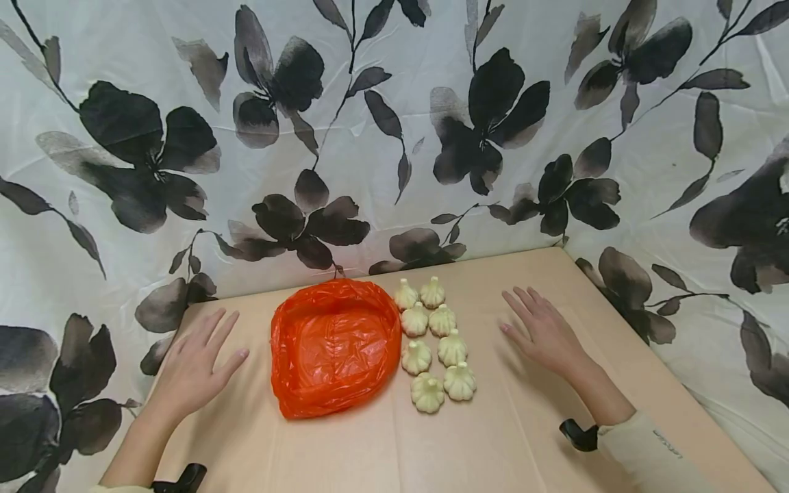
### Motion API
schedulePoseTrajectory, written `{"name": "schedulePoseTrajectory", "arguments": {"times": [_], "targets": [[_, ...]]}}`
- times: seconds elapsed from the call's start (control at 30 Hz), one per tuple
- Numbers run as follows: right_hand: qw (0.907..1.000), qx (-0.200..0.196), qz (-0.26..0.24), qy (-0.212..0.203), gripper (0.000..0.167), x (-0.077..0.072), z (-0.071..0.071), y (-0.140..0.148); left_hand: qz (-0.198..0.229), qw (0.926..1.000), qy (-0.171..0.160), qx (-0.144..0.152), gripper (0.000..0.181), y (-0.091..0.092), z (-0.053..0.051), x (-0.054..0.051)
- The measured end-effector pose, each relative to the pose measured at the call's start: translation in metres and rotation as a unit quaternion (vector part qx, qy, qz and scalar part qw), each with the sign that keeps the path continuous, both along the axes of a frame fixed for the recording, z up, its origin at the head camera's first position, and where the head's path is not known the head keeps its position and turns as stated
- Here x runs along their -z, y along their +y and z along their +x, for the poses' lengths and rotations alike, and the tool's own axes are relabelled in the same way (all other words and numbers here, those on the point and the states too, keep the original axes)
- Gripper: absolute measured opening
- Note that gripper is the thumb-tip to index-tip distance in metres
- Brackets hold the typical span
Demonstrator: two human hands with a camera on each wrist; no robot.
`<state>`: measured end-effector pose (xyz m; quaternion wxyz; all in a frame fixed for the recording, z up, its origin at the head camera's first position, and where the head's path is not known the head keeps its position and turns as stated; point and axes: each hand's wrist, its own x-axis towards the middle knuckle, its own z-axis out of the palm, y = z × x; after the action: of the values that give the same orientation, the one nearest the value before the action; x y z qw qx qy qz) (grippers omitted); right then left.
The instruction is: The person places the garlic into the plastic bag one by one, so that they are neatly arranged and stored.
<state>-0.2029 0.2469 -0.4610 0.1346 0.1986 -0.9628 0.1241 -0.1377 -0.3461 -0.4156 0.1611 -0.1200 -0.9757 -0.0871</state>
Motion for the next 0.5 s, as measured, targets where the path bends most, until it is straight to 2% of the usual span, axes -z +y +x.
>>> {"name": "schedulePoseTrajectory", "arguments": {"times": [0.33,0.5], "targets": [[0.9998,0.009,-0.007,-0.018,0.064,0.0014,-0.0007,-0.0017,0.003,1.0,-0.003,0.0,0.071,0.0011,0.0003,0.0024],[0.9989,0.02,-0.027,-0.031,0.064,0.003,0.0,-0.0039,0.023,0.9997,-0.004,0.001,0.071,-0.0005,0.0018,0.0043]]}}
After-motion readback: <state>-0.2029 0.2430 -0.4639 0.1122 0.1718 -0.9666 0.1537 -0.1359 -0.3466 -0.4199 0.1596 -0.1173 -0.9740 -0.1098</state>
